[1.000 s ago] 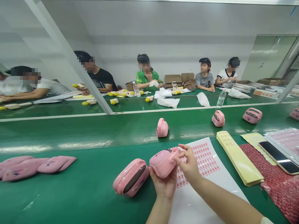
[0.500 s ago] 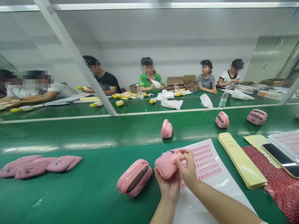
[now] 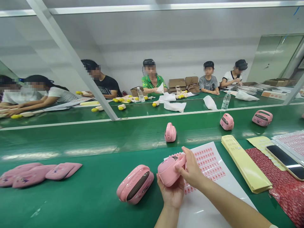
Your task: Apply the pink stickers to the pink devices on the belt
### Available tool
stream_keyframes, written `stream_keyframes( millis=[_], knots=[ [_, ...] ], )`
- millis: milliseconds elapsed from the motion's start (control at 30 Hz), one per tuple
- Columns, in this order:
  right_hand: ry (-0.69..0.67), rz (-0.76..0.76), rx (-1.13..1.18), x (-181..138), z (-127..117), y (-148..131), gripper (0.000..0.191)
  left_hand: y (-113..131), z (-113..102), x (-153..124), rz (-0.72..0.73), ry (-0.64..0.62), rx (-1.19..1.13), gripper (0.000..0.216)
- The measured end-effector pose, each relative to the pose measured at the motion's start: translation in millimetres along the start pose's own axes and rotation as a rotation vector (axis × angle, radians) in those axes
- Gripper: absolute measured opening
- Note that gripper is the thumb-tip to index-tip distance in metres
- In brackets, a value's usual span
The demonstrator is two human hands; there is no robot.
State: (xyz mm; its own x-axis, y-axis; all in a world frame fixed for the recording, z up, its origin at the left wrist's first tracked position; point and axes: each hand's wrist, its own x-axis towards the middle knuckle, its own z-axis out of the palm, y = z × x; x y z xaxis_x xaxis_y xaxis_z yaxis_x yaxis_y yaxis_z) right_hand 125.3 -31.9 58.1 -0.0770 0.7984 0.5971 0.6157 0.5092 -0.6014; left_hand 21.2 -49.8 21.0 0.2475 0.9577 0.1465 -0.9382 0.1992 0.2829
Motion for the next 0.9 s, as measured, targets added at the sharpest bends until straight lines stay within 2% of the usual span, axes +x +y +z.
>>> stream_keyframes(
  millis=[133, 233, 400, 533, 767, 900],
  knots=[
    [-0.035, 0.076, 0.144, 9.9, 9.4, 1.0, 0.040, -0.4, -11.1, -0.5, 0.030, -0.003, 0.196, 0.066],
    [-0.082, 0.185, 0.108, 32.3, 9.5, 17.8, 0.032, 1.9, -17.5, -0.7, 0.049, -0.018, 0.290, 0.064],
    [-0.305, 0.280, -0.188, 61.8, 8.6, 53.8, 0.027, 9.4, -12.5, -2.2, 0.006, -0.007, 0.126, 0.061],
    [-0.380, 0.301, -0.213, 62.4, 16.5, 64.0, 0.011, 11.7, -6.5, -2.5, -0.016, -0.016, 0.018, 0.048],
    [-0.378, 0.313, -0.128, 59.5, 23.9, 59.4, 0.006, 13.9, -3.7, -1.1, 0.002, -0.067, -0.106, 0.049],
    [-0.317, 0.329, -0.010, 60.0, 22.3, 57.5, 0.004, 19.9, -0.8, -0.4, 0.083, -0.055, -0.030, 0.050]
  ],
)
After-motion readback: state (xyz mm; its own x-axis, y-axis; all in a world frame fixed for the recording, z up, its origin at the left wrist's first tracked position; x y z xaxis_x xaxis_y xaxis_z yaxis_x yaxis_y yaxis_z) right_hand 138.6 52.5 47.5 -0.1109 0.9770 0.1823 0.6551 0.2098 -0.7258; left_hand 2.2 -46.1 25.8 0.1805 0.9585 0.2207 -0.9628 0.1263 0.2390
